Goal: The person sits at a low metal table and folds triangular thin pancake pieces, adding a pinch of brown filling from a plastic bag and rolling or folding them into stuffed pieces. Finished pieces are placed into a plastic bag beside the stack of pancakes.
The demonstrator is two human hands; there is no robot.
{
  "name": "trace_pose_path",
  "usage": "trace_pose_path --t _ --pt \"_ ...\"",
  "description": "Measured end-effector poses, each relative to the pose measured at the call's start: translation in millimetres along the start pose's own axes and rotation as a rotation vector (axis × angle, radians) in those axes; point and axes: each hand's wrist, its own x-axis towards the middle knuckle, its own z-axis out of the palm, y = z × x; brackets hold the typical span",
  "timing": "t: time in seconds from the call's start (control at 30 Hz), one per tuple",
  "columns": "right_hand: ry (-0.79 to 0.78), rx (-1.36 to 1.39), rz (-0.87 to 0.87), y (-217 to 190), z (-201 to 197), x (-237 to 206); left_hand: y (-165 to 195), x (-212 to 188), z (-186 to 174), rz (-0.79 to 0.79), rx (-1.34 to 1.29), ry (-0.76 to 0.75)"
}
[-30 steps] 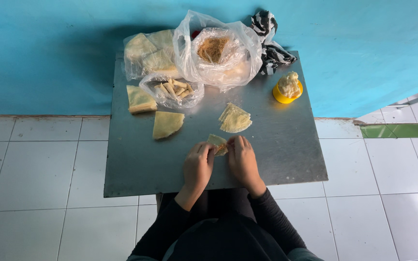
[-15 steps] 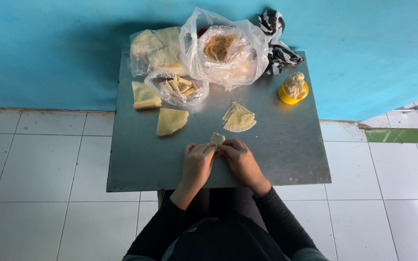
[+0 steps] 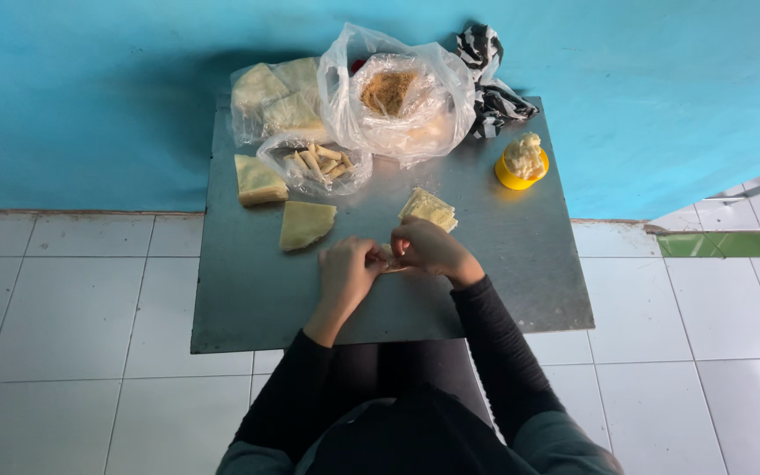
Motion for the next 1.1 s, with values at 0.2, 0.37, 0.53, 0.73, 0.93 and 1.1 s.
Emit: trace_pose_path --t 0.2,0.37,0.53,0.73,0.93,1.1 --pt "0.3 -0.022 -0.247 3.5 18.9 -42.1 -14.4 -16.3 7.7 0.4 0.203 0.172" --pt "0.445 -0.036 0.022 -2.3 34.1 -37.0 -5.2 -14.3 13.0 0.211 0.332 0.174" --pt "0.363 0.013 0.146 -4.4 26.0 -26.0 -2.5 -4.5 4.6 0.001 0.098 0.157" --pt "0.372 -0.095 -0.053 2.1 22.7 -32.0 -1.8 -16.8 11.1 0.171 0.228 0.25" --pt "0.539 -0.028 0.133 2.0 40.5 -22.0 -2.1 -2.1 21.4 -0.114 0.228 0.27" --pt "0.471 -0.116 0.02 3.3 32.4 -28.3 -4.4 -11.8 17.3 0.068 0.267 0.285"
